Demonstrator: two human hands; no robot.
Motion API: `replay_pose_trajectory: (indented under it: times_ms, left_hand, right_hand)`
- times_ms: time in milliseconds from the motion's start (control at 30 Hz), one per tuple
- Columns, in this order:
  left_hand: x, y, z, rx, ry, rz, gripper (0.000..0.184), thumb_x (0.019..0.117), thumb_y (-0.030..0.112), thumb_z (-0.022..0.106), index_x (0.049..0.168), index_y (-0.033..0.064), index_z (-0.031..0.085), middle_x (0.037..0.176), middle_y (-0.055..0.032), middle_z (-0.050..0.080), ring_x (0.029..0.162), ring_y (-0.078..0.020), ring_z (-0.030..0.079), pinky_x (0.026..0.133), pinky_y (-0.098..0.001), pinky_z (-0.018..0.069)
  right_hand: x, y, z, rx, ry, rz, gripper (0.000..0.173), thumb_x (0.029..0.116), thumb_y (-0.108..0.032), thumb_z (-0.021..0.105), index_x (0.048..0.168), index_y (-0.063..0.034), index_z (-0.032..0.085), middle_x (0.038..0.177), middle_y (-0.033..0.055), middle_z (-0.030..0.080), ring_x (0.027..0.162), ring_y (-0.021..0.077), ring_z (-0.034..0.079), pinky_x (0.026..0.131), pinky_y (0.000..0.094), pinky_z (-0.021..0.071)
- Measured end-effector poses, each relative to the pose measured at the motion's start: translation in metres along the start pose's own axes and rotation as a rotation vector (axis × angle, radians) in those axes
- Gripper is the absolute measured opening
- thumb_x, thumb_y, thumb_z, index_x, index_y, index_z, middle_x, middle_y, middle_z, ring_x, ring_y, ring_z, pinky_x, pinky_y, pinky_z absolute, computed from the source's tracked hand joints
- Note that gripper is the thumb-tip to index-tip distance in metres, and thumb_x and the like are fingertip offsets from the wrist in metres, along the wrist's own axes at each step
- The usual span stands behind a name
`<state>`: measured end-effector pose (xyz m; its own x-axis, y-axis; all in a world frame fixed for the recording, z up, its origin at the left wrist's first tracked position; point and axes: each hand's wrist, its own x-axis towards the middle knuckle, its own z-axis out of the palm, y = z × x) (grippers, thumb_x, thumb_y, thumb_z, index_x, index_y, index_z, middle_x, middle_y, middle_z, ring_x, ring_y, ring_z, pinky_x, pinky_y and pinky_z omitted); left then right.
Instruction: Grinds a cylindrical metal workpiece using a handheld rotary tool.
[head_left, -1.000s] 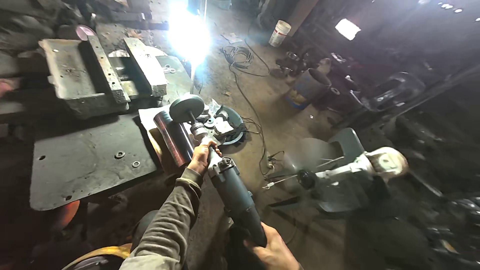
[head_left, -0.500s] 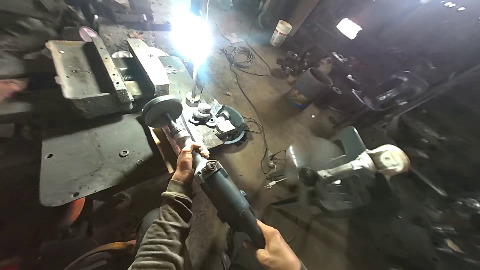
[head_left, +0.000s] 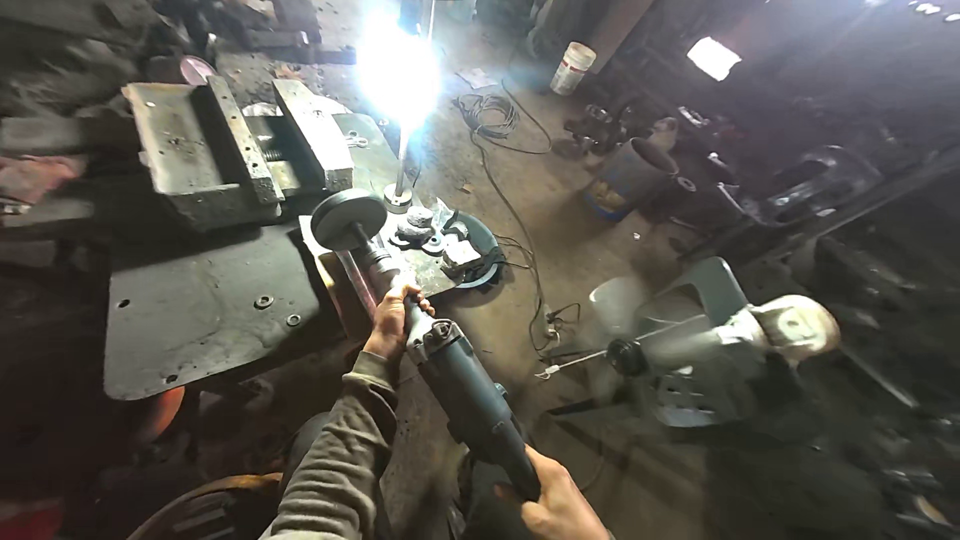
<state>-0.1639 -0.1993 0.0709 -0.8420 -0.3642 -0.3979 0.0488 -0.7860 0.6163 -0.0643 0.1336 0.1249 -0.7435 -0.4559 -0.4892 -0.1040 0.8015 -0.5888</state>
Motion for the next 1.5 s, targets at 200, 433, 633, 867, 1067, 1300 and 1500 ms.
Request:
replay_pose_trajectory:
  times_ms: [200, 433, 633, 867, 1067, 1300, 1500]
  left_hand:
    - [0.021, -0.016, 0.024, 0.024, 0.007, -0.100, 0.010, 0.0984, 0.015, 0.054, 0.090, 0.0093, 0.055, 0.067, -0.0045, 0.056, 0.054, -0.0180, 0.058, 0.055, -0.0359, 0.0558]
    - [0.032, -0.023, 0.028, 0.048, 0.050, -0.136, 0.012, 0.0981, 0.014, 0.057, 0.091, 0.0048, 0.057, 0.069, -0.0087, 0.059, 0.055, -0.0206, 0.061, 0.055, -0.0376, 0.0579]
    - [0.017, -0.011, 0.018, 0.022, -0.006, -0.104, 0.014, 0.0993, 0.015, 0.054, 0.087, 0.0095, 0.056, 0.067, -0.0045, 0.056, 0.055, -0.0181, 0.059, 0.056, -0.0364, 0.0568]
    - [-0.002, 0.000, -0.012, 0.000, -0.092, 0.020, 0.028, 0.1040, 0.019, 0.043, 0.080, 0.0118, 0.055, 0.063, -0.0028, 0.055, 0.057, -0.0170, 0.058, 0.059, -0.0344, 0.0559]
    - [-0.011, 0.000, -0.037, -0.061, -0.024, 0.077, 0.028, 0.1033, 0.016, 0.040, 0.080, 0.0111, 0.054, 0.062, -0.0027, 0.056, 0.055, -0.0174, 0.060, 0.060, -0.0357, 0.0578]
    - [-0.007, -0.002, -0.018, -0.017, 0.004, 0.035, 0.030, 0.1040, 0.017, 0.040, 0.078, 0.0094, 0.054, 0.062, -0.0044, 0.057, 0.056, -0.0189, 0.061, 0.059, -0.0356, 0.0576]
    - [0.010, -0.013, 0.015, 0.002, 0.010, -0.075, 0.019, 0.1023, 0.016, 0.047, 0.085, 0.0093, 0.054, 0.065, -0.0043, 0.054, 0.054, -0.0183, 0.058, 0.056, -0.0356, 0.0561]
  right_hand:
    - [0.003, 0.011, -0.001, 0.117, 0.050, 0.014, 0.050, 0.0818, -0.034, 0.084, 0.121, -0.0068, 0.070, 0.102, 0.0067, 0.076, 0.098, 0.0165, 0.073, 0.093, 0.0445, 0.0594]
    - [0.004, 0.011, 0.002, 0.184, 0.057, 0.059, 0.047, 0.0828, -0.033, 0.084, 0.118, -0.0056, 0.070, 0.094, 0.0081, 0.075, 0.082, 0.0187, 0.073, 0.081, 0.0455, 0.0623]
    - [-0.005, 0.002, 0.003, 0.108, 0.053, 0.049, 0.048, 0.0830, -0.034, 0.083, 0.121, -0.0065, 0.070, 0.101, 0.0068, 0.076, 0.096, 0.0169, 0.073, 0.092, 0.0441, 0.0597]
    - [-0.008, -0.009, 0.006, -0.002, -0.022, 0.040, 0.053, 0.0862, -0.037, 0.080, 0.129, -0.0080, 0.066, 0.102, 0.0087, 0.076, 0.096, 0.0216, 0.073, 0.091, 0.0500, 0.0586]
    - [-0.001, -0.007, 0.007, -0.064, -0.094, 0.005, 0.053, 0.0864, -0.037, 0.078, 0.132, -0.0132, 0.065, 0.103, 0.0092, 0.076, 0.096, 0.0249, 0.074, 0.089, 0.0546, 0.0585]
    - [-0.004, -0.002, 0.008, -0.005, -0.051, 0.020, 0.055, 0.0857, -0.038, 0.079, 0.131, -0.0107, 0.066, 0.103, 0.0089, 0.076, 0.096, 0.0235, 0.074, 0.090, 0.0530, 0.0586]
    - [-0.004, 0.008, 0.003, 0.078, 0.003, 0.039, 0.052, 0.0841, -0.034, 0.082, 0.126, -0.0064, 0.067, 0.104, 0.0093, 0.076, 0.099, 0.0208, 0.073, 0.094, 0.0478, 0.0583]
